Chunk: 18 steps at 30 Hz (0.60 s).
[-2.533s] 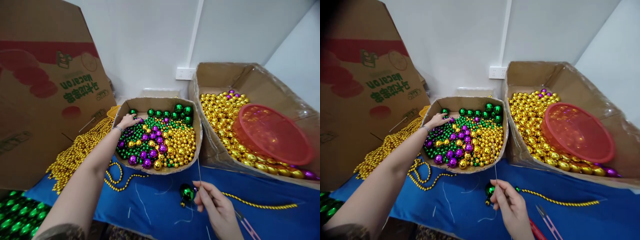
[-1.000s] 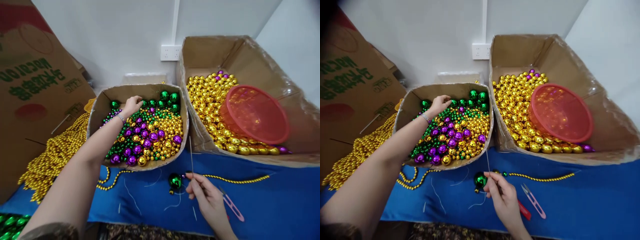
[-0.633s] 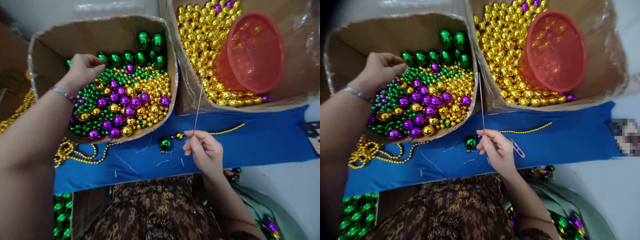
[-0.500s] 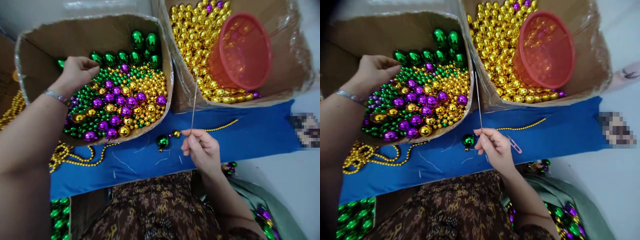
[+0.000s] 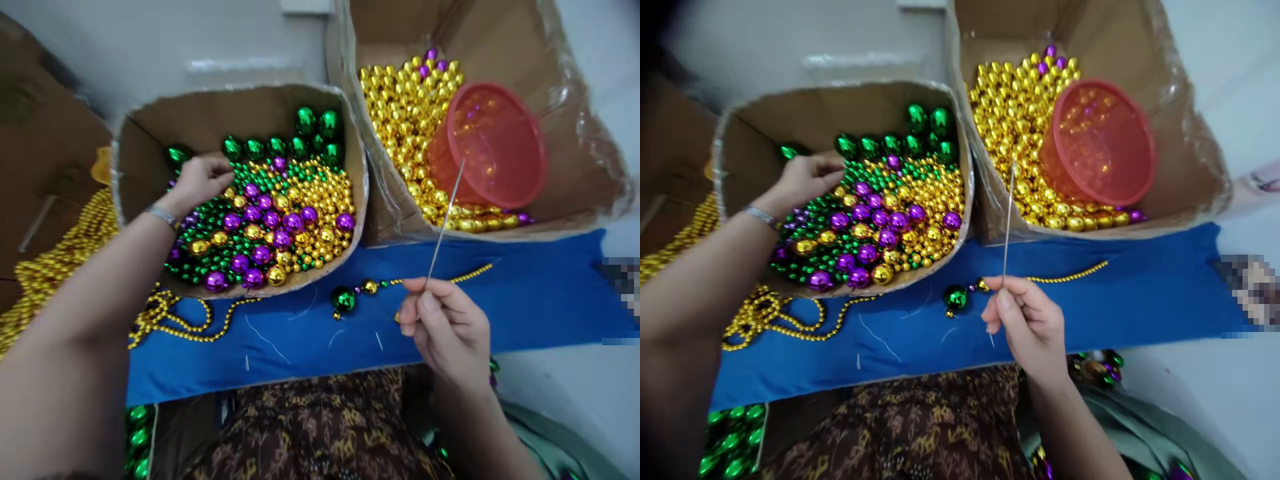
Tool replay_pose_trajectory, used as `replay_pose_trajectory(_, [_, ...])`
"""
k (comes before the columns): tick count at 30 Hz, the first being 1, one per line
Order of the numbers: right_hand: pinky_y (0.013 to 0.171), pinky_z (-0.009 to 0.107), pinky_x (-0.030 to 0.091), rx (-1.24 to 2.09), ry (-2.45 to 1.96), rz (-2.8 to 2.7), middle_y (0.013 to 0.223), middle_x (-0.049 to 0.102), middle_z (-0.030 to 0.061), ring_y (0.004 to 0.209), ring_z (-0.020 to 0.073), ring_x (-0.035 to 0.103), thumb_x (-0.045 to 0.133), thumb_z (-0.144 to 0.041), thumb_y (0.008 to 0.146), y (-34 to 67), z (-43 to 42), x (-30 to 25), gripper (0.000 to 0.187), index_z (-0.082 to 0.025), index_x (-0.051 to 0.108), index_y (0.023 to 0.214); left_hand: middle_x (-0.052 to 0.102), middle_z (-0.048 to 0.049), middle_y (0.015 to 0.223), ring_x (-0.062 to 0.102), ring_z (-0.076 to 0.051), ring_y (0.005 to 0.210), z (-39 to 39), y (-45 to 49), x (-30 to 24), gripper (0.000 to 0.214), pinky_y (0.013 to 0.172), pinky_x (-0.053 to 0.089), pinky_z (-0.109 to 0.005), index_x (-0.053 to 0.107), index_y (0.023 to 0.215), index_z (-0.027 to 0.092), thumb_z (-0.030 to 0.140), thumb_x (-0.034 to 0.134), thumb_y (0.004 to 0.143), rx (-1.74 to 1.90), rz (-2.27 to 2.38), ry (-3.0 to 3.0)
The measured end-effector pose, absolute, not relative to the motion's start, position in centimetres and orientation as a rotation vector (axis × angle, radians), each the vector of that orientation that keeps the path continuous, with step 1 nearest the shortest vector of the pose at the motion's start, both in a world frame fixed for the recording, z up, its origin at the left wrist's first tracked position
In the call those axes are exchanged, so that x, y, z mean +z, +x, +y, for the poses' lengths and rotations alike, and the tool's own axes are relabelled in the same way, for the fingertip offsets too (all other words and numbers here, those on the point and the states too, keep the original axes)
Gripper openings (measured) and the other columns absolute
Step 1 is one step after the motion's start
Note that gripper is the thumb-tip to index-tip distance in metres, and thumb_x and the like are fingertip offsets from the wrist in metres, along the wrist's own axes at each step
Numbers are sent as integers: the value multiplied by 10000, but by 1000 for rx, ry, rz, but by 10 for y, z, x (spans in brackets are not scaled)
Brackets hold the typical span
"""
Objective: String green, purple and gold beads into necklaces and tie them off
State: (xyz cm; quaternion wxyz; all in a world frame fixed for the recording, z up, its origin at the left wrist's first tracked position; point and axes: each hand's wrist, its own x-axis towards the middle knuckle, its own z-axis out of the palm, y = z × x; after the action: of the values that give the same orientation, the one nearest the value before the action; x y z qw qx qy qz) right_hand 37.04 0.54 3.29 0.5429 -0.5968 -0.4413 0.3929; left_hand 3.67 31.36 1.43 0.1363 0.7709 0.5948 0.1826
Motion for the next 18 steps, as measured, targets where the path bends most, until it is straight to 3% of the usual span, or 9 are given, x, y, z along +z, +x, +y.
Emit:
replay_pose_trajectory(4, [459, 226, 483, 968, -1364, -1043, 632, 622, 2, 495, 103, 562, 578, -441, 904, 367, 10, 20, 282, -207, 659, 1037, 734, -64, 882, 610, -172, 742, 300, 42, 24, 300, 707, 484, -286, 717, 1004, 158, 322, 583, 791, 680, 1693, 2144])
replay_pose_trajectory(8, [465, 229, 508, 964, -1382, -1105, 644, 637, 11, 502, 108, 576, 565, -422, 913, 361, 13, 14, 285, -191, 664, 1046, 729, -73, 898, 632, -179, 767, 266, 75, 40, 302, 731, 479, -296, 709, 1002, 158, 344, 527, 848, 855, 1511, 2320])
replay_pose_trajectory(11, [477, 231, 526, 951, -1395, -1178, 639, 644, 5, 486, 102, 577, 556, -421, 915, 356, 13, 16, 284, -191, 670, 1036, 720, -81, 925, 639, -180, 793, 236, 105, 50, 341, 741, 481, -298, 698, 1029, 154, 386, 489, 893, 662, 1197, 2562])
replay_pose_trajectory(15, [484, 213, 536, 955, -1393, -1264, 640, 658, 1, 494, 101, 602, 531, -402, 926, 351, 11, 19, 272, -194, 672, 1029, 691, -110, 943, 628, -237, 872, 211, 131, 49, 395, 743, 488, -340, 664, 1122, 165, 437, 580, 847, 298, 980, 2821])
replay_pose_trajectory(18, [482, 209, 534, 919, -1400, -1350, 662, 680, 11, 515, 111, 628, 506, -384, 935, 349, 9, 15, 280, -197, 679, 1052, 674, -121, 973, 621, -243, 921, 201, 136, 44, 325, 781, 500, -369, 660, 1096, 155, 355, 590, 848, 450, 1049, 2744])
